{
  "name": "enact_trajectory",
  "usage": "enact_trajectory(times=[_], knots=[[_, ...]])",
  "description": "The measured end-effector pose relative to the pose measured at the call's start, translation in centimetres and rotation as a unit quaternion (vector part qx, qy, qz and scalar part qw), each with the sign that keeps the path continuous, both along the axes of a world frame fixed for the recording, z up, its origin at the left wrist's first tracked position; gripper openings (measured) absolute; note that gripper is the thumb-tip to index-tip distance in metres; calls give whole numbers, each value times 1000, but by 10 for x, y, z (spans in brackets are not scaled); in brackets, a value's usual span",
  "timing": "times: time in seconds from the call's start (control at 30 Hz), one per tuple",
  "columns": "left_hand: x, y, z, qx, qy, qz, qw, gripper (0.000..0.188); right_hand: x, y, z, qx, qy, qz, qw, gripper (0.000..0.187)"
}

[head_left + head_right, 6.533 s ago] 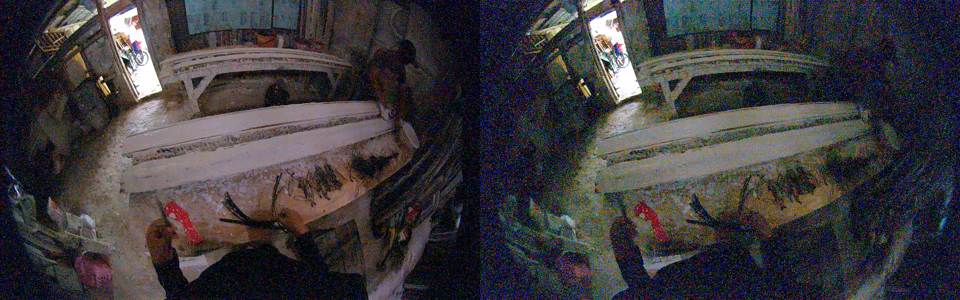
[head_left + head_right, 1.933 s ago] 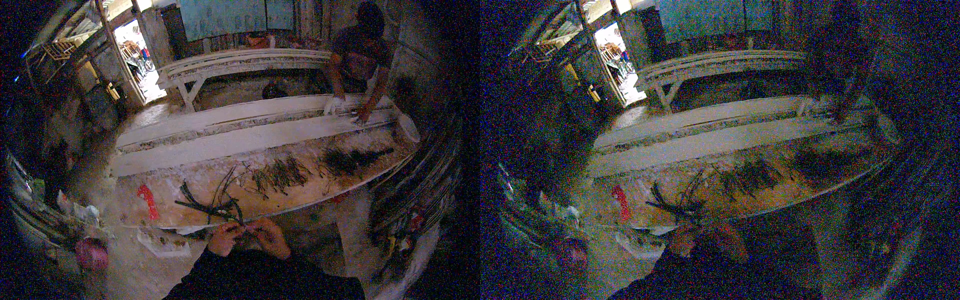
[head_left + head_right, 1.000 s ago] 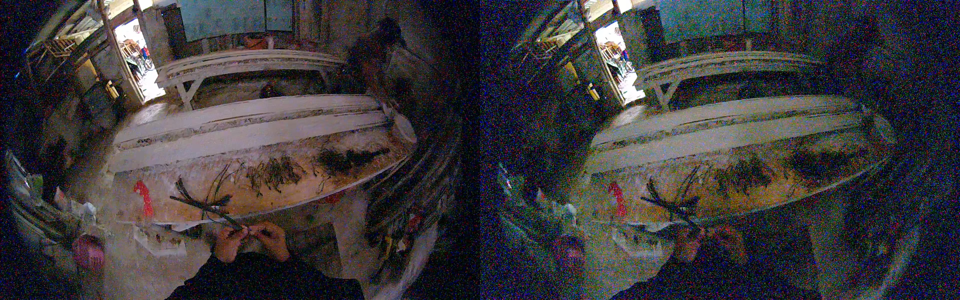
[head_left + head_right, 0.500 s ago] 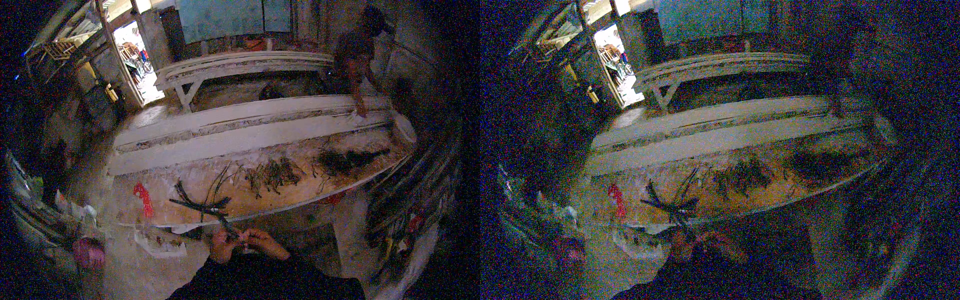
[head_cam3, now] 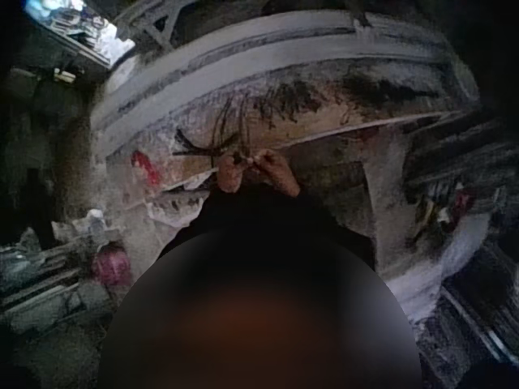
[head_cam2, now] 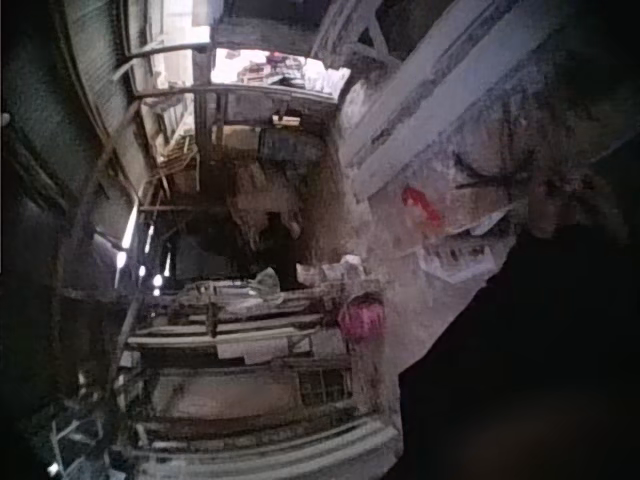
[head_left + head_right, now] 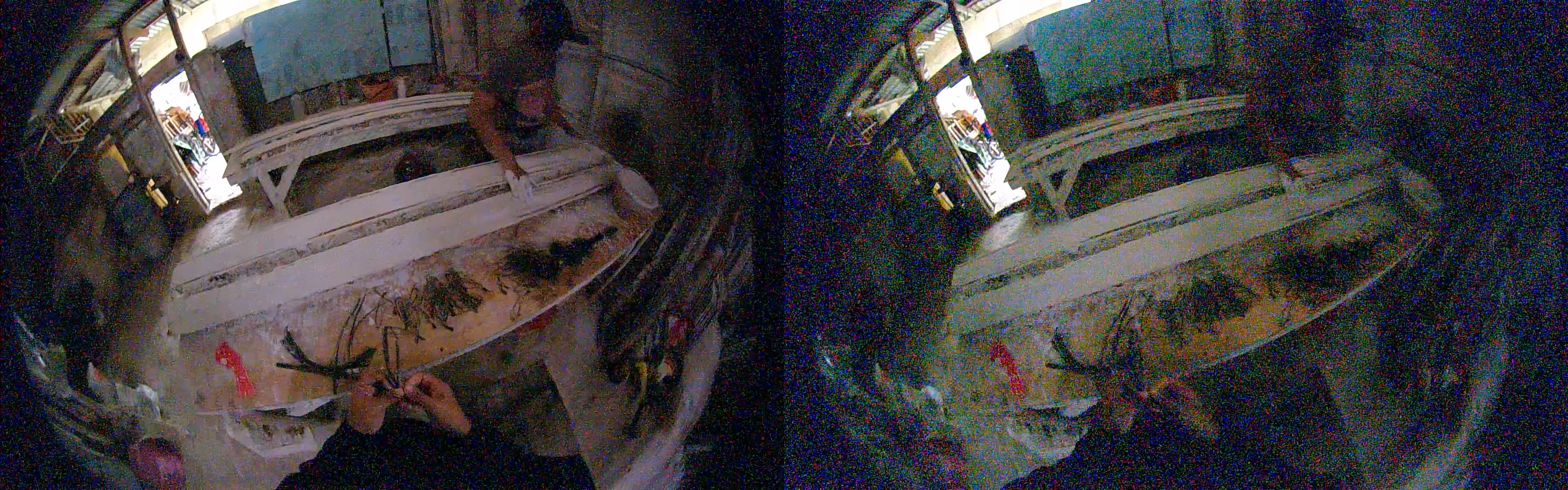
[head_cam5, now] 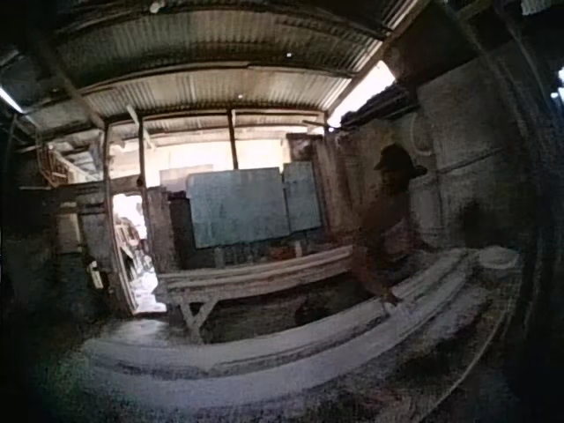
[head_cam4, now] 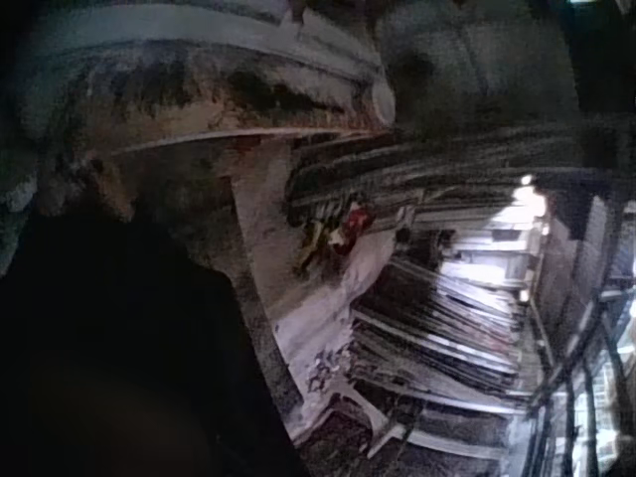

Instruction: The person repeatedly handles dark rope-like strands on a wooden workbench, separating and arranging them by hand. A coworker in the background smooths a white surface on a nearby bench. The person continues to manipulate the strands throughout the clip.

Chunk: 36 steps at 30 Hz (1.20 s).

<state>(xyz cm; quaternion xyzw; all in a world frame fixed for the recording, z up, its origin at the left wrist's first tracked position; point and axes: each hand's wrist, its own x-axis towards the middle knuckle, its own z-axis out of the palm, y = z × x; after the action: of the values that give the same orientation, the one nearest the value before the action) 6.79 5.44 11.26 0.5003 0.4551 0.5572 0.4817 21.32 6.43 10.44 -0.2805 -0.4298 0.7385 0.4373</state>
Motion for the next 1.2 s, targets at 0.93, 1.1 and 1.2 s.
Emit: enact_trajectory(times=[0.93,1.1,1.2], knots=[[6,-83,0,-176,-98,29,979,32,40,-38,-8,80,-232,221,944,29],[10,-92,2,-115,6,86,990,31,34,-45,-7,462,-225,80,854,27],[19,-97,0,-10,111,164,980,26,32,-45,-9,510,-223,14,830,24]])
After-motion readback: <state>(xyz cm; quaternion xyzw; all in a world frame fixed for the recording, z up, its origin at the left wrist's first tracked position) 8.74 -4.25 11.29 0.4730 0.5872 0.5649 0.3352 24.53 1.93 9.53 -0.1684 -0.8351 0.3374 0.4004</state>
